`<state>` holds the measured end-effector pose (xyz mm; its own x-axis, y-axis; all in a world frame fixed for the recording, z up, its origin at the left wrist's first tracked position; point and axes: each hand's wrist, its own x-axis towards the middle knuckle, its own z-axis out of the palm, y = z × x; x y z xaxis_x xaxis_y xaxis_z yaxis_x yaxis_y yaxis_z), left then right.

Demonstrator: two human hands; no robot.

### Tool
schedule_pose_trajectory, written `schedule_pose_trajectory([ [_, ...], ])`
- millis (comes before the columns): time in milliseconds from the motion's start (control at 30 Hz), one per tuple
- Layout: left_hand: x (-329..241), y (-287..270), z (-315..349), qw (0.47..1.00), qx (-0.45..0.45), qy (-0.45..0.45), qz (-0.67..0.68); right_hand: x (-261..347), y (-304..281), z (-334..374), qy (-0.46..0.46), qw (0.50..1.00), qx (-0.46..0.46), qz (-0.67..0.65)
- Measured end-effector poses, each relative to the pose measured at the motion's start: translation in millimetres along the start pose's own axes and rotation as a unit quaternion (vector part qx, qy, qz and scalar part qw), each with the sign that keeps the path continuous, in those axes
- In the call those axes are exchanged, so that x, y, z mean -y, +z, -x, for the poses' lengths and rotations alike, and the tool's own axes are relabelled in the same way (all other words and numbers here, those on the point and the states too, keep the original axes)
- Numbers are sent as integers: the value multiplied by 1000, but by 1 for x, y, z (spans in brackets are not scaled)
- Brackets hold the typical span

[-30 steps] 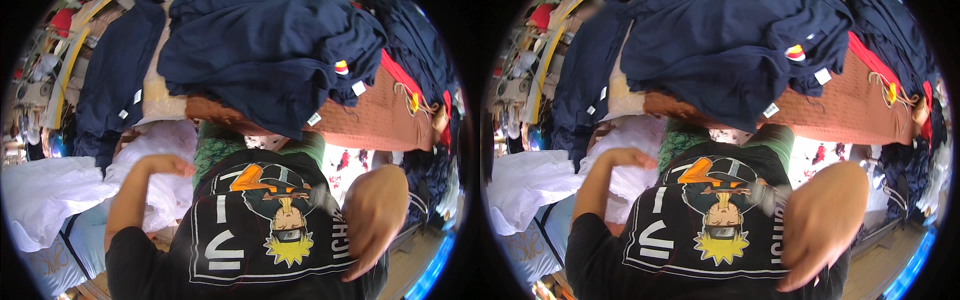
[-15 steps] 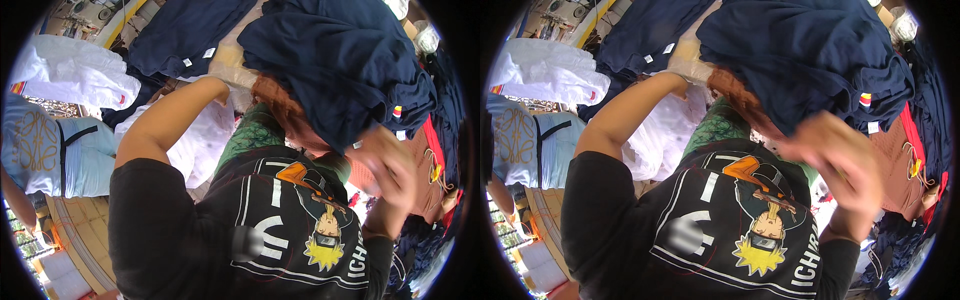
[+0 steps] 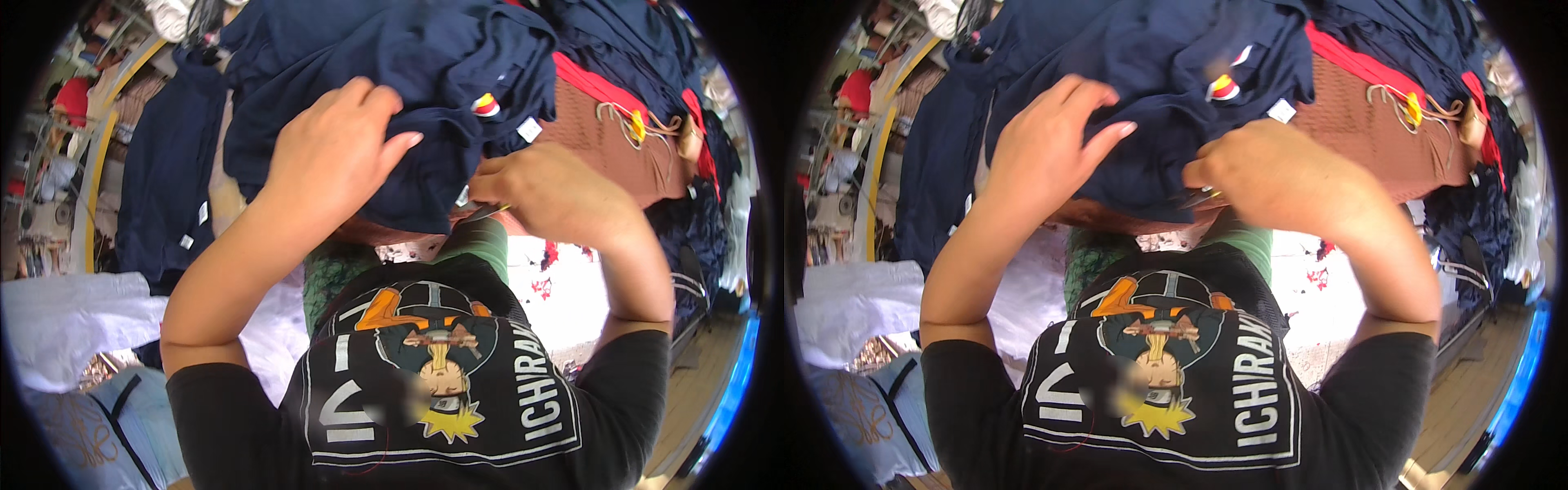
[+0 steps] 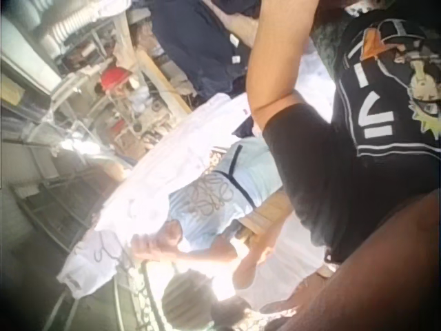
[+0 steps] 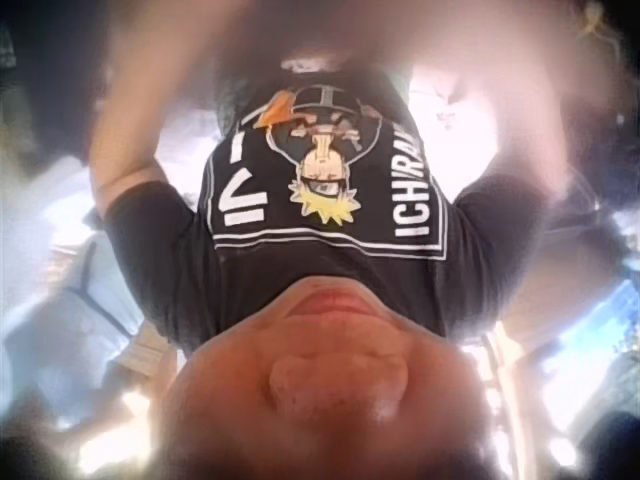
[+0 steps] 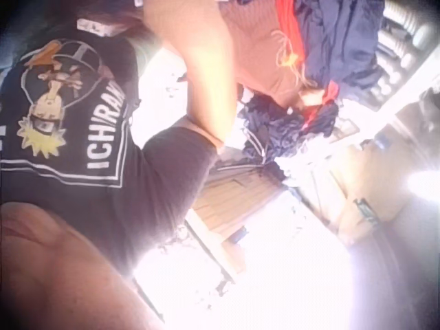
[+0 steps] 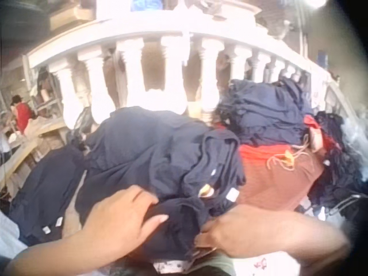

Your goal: The person trims loose threads from dark blue shirts using shears, turning the garments over to locate threads and then placing them in a stack.

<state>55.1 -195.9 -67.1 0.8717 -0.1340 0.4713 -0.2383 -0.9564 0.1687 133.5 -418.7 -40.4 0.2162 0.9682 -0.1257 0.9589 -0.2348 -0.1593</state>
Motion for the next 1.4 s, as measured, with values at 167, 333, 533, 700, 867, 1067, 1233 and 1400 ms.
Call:
schedule_pose_trajectory([
  [167,-20,36,-60,987,42,144,-49,-25,-45,48,165,981,24,102],
  [333,-2,45,-84,972,203,80,-92,-67,5,23,134,958,-235,-94],
  [533,-10,21,-56,977,-40,-116,174,-44,75,-46,135,772,-468,-410],
  [700,0,42,-30,767,-78,-279,573,-21,72,-43,54,774,-571,-268],
  [867,10,36,-24,739,-110,-250,615,5,58,-25,-8,832,-533,-155],
  [1067,2,47,-19,671,-11,-299,679,7,28,25,-260,803,-92,-529],
  [1233,8,39,-14,654,2,-266,708,37,-1,52,-599,682,178,-380],
  [1400,9,35,-11,665,-17,-277,693,13,-32,72,-598,696,64,-392],
])
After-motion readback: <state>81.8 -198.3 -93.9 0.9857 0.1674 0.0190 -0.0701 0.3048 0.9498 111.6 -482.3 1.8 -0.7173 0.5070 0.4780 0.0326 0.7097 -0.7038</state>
